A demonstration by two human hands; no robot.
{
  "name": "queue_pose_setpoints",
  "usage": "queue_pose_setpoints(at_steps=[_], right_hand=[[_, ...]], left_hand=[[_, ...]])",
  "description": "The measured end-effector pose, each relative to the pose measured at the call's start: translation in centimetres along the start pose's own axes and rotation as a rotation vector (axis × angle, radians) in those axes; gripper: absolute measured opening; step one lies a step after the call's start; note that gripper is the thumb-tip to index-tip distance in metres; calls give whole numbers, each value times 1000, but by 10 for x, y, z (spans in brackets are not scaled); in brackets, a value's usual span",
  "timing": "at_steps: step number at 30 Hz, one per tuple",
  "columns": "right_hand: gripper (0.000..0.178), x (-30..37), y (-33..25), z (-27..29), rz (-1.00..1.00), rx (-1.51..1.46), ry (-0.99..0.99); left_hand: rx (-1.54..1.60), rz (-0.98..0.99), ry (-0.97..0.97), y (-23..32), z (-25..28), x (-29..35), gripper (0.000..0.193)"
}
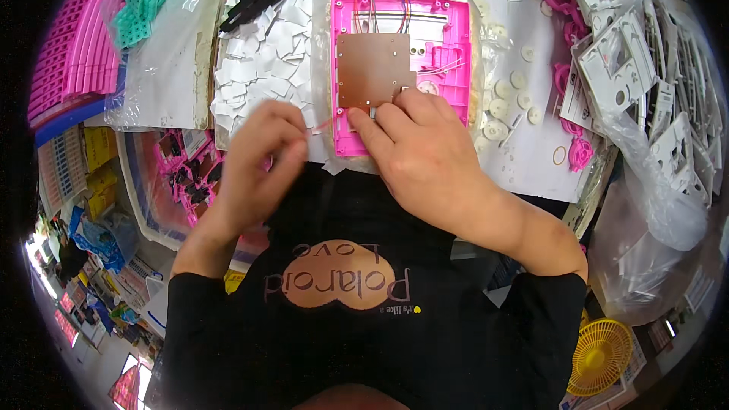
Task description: Assembling a toy calculator by installing internal components and fastening the housing with an electric screwdriver.
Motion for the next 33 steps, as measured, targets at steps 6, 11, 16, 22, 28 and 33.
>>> queue_pose_setpoints(at_steps=[6,11,16,22,28,33], right_hand=[[49,3,-3,6,-65,-50,61],[47,6,-5,7,5,-65,-65],[44,6,-3,7,47,11,-193],[46,12,23,52,67,-204,177],[28,28,31,60,-27,-201,281],[17,57,51,27,-695,-1219,200]], left_hand=[[579,182,-1,1,-1,-43,8],[1157,469,-56,-13,-31,-53,13],[974,298,9,-4,-29,-52,7],[227,-91,15,37,-21,-47,9],[132,-215,-55,54,-35,-49,13],[-111,-463,64,69,-44,-45,21]])
Point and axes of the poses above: each hand's wrist, its own x-axis away from the middle knuckle, its own z-axis out of the back of the hand, y = z × x, the point moved 7 cm from there along -x, towards the middle knuckle, and after that the axes turned 7 degrees about z, right-handed, at the moved point
